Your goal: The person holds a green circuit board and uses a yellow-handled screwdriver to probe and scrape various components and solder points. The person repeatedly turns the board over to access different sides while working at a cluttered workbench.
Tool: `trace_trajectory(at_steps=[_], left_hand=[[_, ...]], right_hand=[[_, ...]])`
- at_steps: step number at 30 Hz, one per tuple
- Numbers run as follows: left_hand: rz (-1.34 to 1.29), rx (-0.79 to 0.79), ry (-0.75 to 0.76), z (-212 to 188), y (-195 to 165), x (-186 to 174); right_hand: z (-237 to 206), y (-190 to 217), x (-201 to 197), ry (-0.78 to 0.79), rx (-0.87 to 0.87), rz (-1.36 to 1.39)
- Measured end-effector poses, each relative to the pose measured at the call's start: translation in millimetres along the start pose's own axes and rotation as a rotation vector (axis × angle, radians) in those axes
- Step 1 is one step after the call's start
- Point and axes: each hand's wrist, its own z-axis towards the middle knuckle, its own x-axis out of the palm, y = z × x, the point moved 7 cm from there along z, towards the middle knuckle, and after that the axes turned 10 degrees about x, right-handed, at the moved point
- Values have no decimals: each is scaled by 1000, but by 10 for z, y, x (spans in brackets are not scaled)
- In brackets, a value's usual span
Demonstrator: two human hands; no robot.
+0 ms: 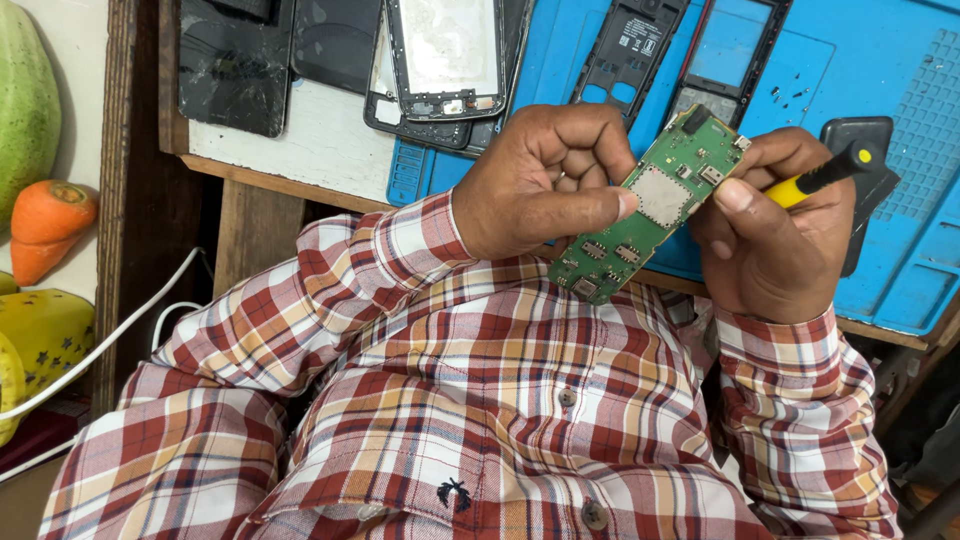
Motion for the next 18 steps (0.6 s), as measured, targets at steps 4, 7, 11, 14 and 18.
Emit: trace_trajectory(at_steps=[4,7,11,14,18], left_hand=[[-23,-12,5,1,13,-1],[-16,5,10,10,7,1],[34,24,-1,19,-45,4],[73,39,-34,8,-113,49],[219,64,-61,-29,-221,121]], right_hand=[[1,6,16,-3,1,-10],[10,9,25,1,1,-8],[25,29,56,1,-10,-19],[34,45,73,-13,-13,-19],[36,55,47,-64,-24,-54]])
